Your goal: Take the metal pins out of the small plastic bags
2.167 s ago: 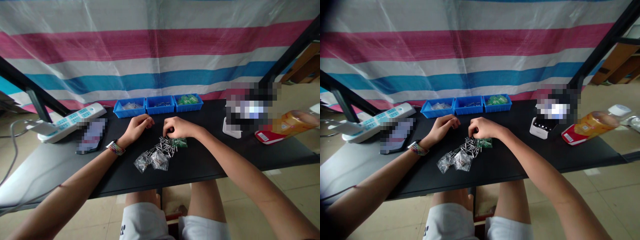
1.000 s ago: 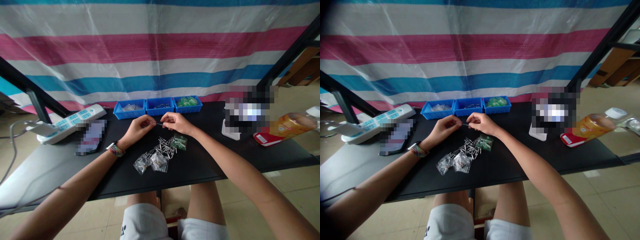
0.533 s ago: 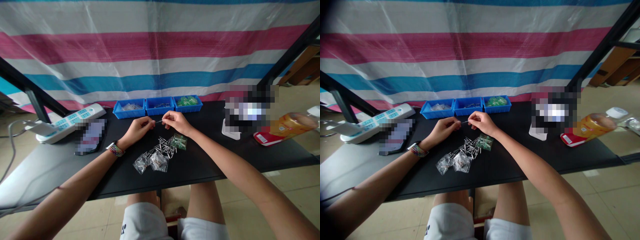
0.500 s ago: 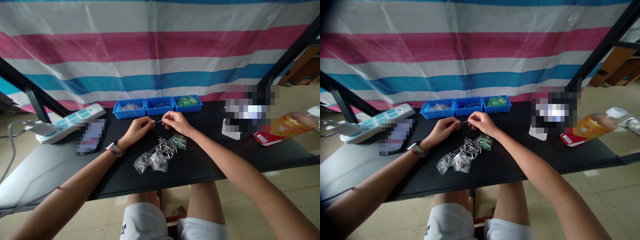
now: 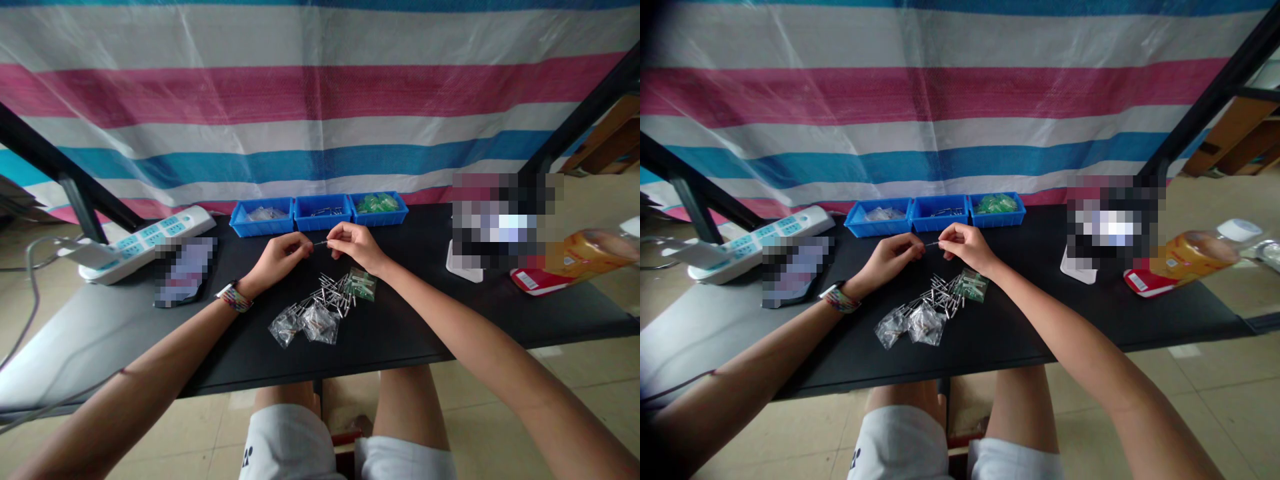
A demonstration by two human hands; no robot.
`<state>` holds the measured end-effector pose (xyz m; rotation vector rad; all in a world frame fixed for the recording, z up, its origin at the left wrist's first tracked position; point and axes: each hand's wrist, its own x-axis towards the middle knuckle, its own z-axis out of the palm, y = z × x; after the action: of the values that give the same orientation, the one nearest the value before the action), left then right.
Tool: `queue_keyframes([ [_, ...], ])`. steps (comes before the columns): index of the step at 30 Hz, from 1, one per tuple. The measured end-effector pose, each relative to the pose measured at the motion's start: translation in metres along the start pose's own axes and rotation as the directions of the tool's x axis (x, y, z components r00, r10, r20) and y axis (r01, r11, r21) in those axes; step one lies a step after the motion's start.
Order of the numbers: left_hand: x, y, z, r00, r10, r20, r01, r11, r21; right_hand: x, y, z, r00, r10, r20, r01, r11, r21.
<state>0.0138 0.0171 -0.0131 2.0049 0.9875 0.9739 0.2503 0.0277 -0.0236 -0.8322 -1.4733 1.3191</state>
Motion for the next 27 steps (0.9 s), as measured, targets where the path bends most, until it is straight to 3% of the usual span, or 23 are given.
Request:
queue_keyframes([
  [15, 0.001, 0.000, 0.000, 0.999, -0.022, 0.038, 0.023, 0.999, -0.027, -0.002, -0.005, 0.001, 0.998, 0.061, 0.014, -0.063, 0.992, 0.111],
  [22, 0.002, -0.001, 0.000, 0.997, -0.075, 0.008, 0.075, 0.990, -0.122, 0.010, -0.009, -0.012, 0.970, -0.017, -0.241, 0.055, 0.987, 0.153],
  [27, 0.002, -0.003, 0.000, 0.997, -0.070, 0.018, 0.071, 0.991, -0.112, 0.013, -0.007, -0.031, 0.945, -0.079, -0.318, 0.055, 0.995, -0.086],
])
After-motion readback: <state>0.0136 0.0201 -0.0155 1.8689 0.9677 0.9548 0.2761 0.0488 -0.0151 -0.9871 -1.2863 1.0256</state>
